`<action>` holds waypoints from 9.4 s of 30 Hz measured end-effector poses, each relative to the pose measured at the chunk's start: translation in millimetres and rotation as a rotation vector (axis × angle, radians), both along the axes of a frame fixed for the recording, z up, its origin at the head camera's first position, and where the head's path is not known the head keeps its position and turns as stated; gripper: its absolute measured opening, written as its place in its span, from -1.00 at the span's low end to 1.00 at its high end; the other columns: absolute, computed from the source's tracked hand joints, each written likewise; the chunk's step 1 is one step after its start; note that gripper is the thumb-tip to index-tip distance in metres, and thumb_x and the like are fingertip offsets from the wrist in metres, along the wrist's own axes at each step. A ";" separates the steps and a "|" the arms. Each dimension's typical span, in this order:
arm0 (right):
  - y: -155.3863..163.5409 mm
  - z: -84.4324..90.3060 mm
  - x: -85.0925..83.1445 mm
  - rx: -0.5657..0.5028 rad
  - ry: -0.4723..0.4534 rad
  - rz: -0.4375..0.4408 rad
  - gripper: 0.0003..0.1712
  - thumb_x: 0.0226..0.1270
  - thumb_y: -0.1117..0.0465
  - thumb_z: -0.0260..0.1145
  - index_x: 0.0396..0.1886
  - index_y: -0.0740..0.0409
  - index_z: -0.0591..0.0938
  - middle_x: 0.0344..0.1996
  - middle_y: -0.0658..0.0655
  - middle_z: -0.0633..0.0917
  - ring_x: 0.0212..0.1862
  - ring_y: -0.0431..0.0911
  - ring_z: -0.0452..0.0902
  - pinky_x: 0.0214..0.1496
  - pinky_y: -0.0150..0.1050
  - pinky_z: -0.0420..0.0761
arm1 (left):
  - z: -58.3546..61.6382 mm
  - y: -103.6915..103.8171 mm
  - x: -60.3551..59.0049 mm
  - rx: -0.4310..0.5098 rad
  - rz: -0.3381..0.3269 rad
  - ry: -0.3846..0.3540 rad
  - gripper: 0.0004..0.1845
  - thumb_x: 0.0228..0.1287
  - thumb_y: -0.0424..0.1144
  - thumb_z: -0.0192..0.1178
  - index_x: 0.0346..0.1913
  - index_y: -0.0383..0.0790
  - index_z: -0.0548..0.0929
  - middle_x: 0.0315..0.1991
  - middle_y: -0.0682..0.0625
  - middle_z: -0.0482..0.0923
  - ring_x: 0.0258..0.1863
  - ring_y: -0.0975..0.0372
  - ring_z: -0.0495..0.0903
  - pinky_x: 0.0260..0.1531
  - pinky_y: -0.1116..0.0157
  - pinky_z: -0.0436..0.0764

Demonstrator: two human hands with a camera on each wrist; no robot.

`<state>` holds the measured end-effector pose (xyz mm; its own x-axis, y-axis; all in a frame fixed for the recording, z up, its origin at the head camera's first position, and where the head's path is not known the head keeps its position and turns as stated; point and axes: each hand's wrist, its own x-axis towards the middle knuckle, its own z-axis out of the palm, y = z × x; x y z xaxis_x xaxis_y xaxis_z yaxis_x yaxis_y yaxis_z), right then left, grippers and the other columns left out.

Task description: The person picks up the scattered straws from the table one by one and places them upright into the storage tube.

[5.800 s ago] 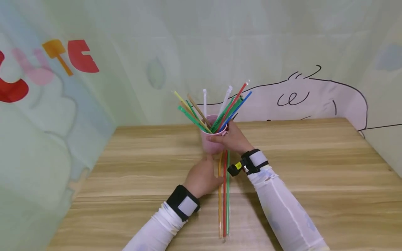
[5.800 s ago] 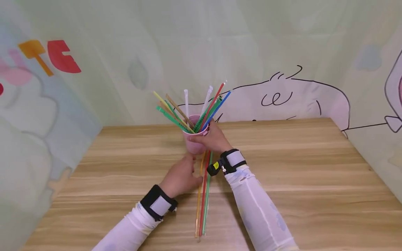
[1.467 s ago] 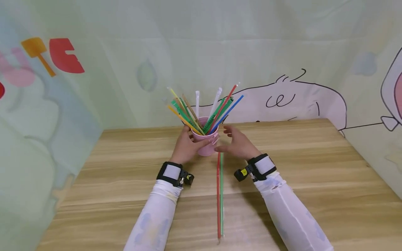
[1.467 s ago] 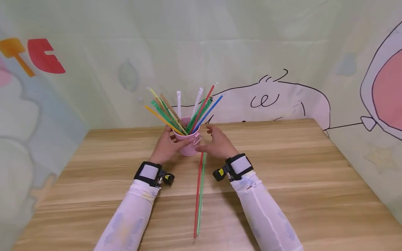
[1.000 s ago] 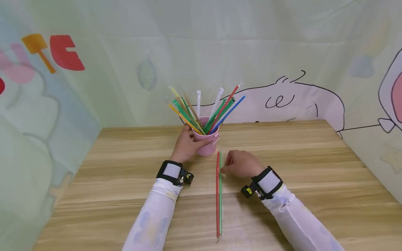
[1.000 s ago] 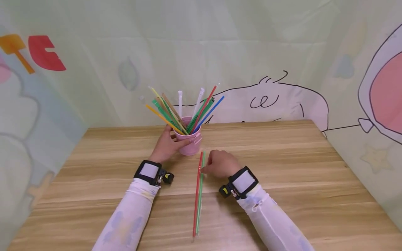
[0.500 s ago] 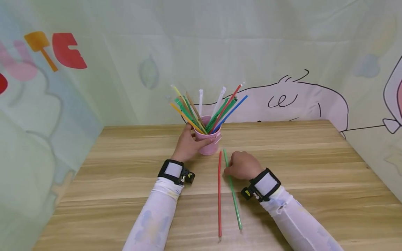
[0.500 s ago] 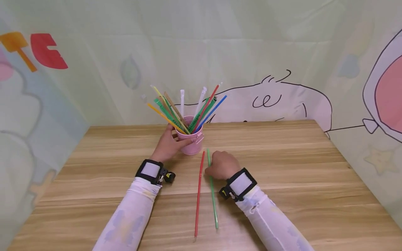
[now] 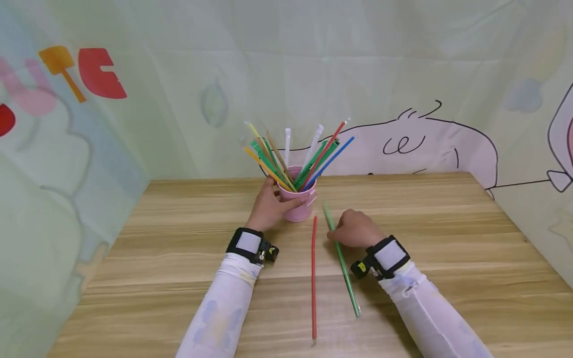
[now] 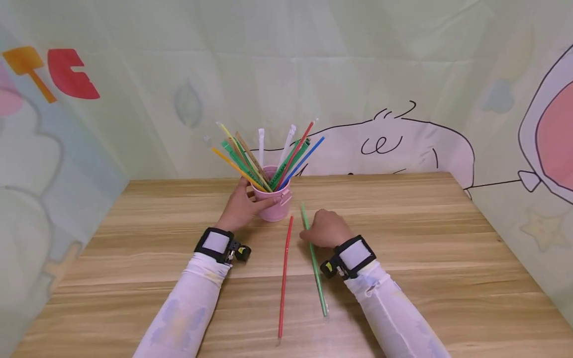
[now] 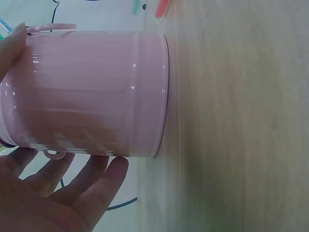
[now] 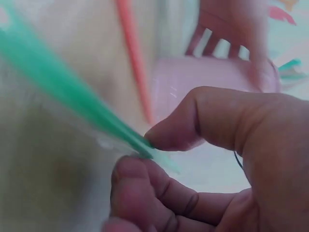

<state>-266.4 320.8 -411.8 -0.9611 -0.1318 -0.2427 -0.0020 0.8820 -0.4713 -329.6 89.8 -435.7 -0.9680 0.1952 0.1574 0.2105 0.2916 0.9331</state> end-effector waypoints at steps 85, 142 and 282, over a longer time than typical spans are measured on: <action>-22.7 24.5 -35.4 -0.635 0.233 -0.116 0.26 0.20 -0.11 0.57 0.67 0.13 0.00 0.50 0.30 0.30 0.50 0.21 0.26 0.39 0.21 0.50 | -4.3 11.8 -1.9 0.062 -0.034 0.009 -0.07 0.17 -0.14 0.56 0.50 -0.04 0.20 0.39 -0.15 0.42 0.28 -0.05 0.59 0.19 0.03 0.68; -43.0 -4.9 -70.9 -0.725 0.291 0.166 -0.03 0.13 0.22 0.62 0.52 0.06 0.37 0.35 0.12 0.58 0.38 0.02 0.48 0.52 0.05 0.39 | 6.8 39.0 91.4 -0.671 -0.132 0.073 -0.69 0.12 -0.06 0.44 -0.46 -0.18 0.57 -0.48 0.01 0.49 -0.47 0.16 0.46 -0.53 0.25 0.43; -24.1 -1.3 -62.5 -0.682 0.331 0.168 0.05 0.11 0.25 0.64 0.53 0.18 0.27 0.37 0.22 0.53 0.40 0.08 0.46 0.55 0.08 0.38 | 43.4 2.2 37.2 -0.529 0.063 0.088 0.12 0.36 0.35 0.19 0.59 -0.49 0.07 0.59 -0.43 0.08 0.61 -0.23 0.07 0.56 -0.21 0.15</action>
